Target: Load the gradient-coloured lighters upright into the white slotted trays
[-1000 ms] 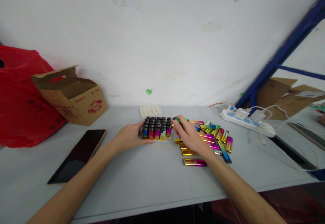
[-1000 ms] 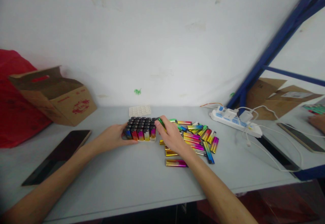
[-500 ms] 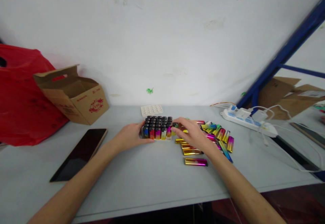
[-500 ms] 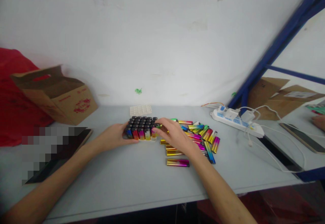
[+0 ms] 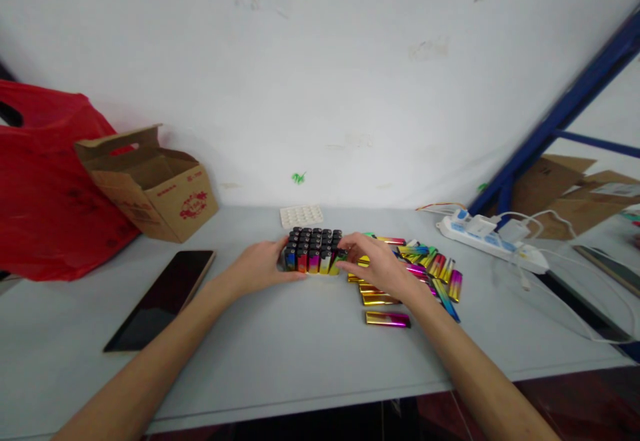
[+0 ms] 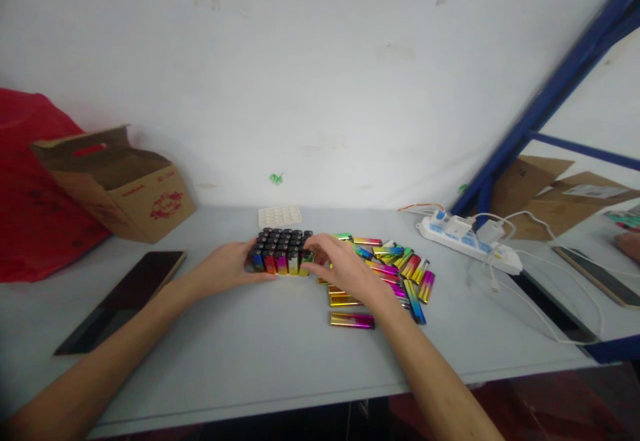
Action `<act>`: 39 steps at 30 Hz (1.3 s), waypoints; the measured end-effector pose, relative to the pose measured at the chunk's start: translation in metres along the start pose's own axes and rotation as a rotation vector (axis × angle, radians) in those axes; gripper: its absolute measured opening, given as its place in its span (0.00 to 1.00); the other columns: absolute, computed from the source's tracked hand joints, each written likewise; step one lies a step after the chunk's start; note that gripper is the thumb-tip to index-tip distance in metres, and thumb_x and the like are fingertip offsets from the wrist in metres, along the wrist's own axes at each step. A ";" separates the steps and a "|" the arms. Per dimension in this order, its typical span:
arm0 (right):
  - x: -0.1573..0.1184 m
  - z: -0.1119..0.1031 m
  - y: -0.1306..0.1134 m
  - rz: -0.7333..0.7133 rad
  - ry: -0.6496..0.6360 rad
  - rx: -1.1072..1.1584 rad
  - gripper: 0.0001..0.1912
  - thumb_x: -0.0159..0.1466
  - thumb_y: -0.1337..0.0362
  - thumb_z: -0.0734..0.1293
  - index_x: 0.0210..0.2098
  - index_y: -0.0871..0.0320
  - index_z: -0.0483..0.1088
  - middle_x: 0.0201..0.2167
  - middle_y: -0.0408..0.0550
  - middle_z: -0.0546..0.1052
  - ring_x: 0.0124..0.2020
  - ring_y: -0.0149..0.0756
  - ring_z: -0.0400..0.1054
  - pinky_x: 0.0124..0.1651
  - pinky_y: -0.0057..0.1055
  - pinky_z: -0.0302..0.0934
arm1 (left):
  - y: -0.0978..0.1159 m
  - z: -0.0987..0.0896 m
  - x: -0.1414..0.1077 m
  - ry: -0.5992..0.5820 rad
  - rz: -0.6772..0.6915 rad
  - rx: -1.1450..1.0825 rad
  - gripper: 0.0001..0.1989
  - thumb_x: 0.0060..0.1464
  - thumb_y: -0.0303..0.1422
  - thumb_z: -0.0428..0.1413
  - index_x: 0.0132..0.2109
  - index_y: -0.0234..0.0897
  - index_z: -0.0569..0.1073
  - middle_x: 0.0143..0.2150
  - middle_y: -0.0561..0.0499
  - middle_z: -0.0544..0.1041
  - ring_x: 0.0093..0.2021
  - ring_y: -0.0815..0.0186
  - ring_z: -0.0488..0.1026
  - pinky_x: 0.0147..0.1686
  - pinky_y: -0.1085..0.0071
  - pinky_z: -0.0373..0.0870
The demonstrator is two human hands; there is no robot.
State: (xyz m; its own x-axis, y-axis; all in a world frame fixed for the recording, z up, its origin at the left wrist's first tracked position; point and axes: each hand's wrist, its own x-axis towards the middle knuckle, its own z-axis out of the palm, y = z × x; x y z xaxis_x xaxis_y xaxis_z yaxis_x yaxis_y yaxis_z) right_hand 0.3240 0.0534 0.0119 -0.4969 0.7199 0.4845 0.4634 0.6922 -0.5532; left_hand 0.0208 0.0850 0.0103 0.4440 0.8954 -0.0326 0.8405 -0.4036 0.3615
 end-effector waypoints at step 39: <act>0.092 -0.025 0.057 0.201 -0.036 -0.324 0.05 0.73 0.71 0.64 0.44 0.61 0.73 0.50 0.55 0.70 0.47 0.38 0.71 0.56 0.39 0.72 | -0.015 -0.014 -0.002 0.010 -0.033 0.091 0.36 0.54 0.61 0.61 0.58 0.40 0.75 0.49 0.39 0.86 0.49 0.43 0.84 0.44 0.61 0.76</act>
State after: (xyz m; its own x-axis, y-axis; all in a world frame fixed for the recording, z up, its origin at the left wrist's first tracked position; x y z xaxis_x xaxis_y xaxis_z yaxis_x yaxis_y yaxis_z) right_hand 0.3233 0.1606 0.0417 -0.3952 0.8448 0.3608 0.7594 0.5214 -0.3891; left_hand 0.0034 0.0917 0.0179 0.4126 0.9103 -0.0334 0.8795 -0.3886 0.2746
